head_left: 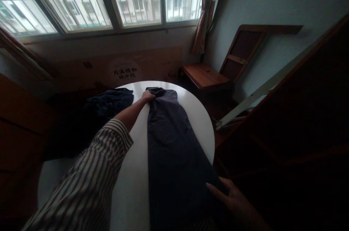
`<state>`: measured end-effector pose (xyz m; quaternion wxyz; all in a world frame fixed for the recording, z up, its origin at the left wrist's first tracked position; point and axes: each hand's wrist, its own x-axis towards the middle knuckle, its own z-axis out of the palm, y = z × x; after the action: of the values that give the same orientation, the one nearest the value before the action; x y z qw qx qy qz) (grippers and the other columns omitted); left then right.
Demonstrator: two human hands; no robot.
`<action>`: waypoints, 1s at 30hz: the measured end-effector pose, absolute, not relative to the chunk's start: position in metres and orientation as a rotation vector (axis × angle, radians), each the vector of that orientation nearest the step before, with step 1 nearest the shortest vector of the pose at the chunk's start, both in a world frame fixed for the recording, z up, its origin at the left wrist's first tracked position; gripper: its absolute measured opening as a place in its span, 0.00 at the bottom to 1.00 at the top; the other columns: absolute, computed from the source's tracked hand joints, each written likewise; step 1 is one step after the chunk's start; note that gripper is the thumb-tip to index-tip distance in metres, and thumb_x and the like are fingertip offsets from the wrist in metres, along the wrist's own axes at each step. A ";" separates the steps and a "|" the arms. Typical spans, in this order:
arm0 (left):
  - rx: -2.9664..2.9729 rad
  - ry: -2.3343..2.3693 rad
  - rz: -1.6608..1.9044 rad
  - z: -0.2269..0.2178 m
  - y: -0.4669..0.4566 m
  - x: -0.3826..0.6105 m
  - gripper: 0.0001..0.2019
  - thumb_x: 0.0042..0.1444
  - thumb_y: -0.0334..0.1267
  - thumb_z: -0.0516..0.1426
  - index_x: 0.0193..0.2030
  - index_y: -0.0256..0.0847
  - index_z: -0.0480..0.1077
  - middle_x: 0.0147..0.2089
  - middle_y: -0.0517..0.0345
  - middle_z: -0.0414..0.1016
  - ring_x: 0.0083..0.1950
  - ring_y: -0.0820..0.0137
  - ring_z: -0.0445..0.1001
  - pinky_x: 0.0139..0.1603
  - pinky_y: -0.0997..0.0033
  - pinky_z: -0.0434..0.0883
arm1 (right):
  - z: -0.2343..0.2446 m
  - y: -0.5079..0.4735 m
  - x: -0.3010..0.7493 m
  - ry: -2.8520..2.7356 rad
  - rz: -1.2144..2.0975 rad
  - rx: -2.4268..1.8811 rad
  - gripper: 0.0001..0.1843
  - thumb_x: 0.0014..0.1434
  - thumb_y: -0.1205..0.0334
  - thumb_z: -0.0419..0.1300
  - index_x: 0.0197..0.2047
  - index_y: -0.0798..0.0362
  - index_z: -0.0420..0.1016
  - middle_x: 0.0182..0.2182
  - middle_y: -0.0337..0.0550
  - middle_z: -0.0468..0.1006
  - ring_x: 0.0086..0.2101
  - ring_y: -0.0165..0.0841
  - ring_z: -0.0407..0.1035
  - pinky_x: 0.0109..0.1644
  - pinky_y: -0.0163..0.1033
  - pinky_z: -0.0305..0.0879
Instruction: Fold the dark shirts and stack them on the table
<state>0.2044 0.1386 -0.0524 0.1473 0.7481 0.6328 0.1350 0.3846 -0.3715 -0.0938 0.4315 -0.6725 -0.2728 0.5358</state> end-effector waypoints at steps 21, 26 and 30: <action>2.679 0.905 0.203 -0.026 -0.093 0.130 0.15 0.65 0.52 0.50 0.38 0.47 0.72 0.34 0.50 0.76 0.35 0.63 0.76 0.39 0.63 0.71 | -0.062 -0.316 0.387 -0.907 1.287 -1.527 0.45 0.56 0.43 0.65 0.70 0.48 0.52 0.46 0.50 0.81 0.42 0.43 0.78 0.46 0.46 0.76; 2.700 0.696 0.044 -0.056 -0.216 0.076 0.22 0.53 0.63 0.60 0.46 0.50 0.69 0.38 0.49 0.77 0.34 0.61 0.77 0.32 0.63 0.71 | -0.068 -0.311 0.390 -1.059 1.081 -1.634 0.31 0.57 0.42 0.63 0.58 0.50 0.71 0.52 0.49 0.78 0.50 0.44 0.74 0.51 0.44 0.73; 2.884 0.661 0.164 -0.071 -0.231 0.066 0.05 0.67 0.40 0.51 0.43 0.44 0.67 0.37 0.53 0.75 0.33 0.67 0.76 0.32 0.69 0.71 | -0.072 -0.304 0.392 -1.155 1.019 -1.598 0.29 0.55 0.42 0.64 0.55 0.50 0.74 0.52 0.49 0.78 0.51 0.44 0.74 0.54 0.45 0.71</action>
<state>0.0659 -0.2309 -0.0709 0.0889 0.9694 0.2222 0.0551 0.3924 -0.3042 -0.0722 0.4448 -0.6450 -0.4659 0.4113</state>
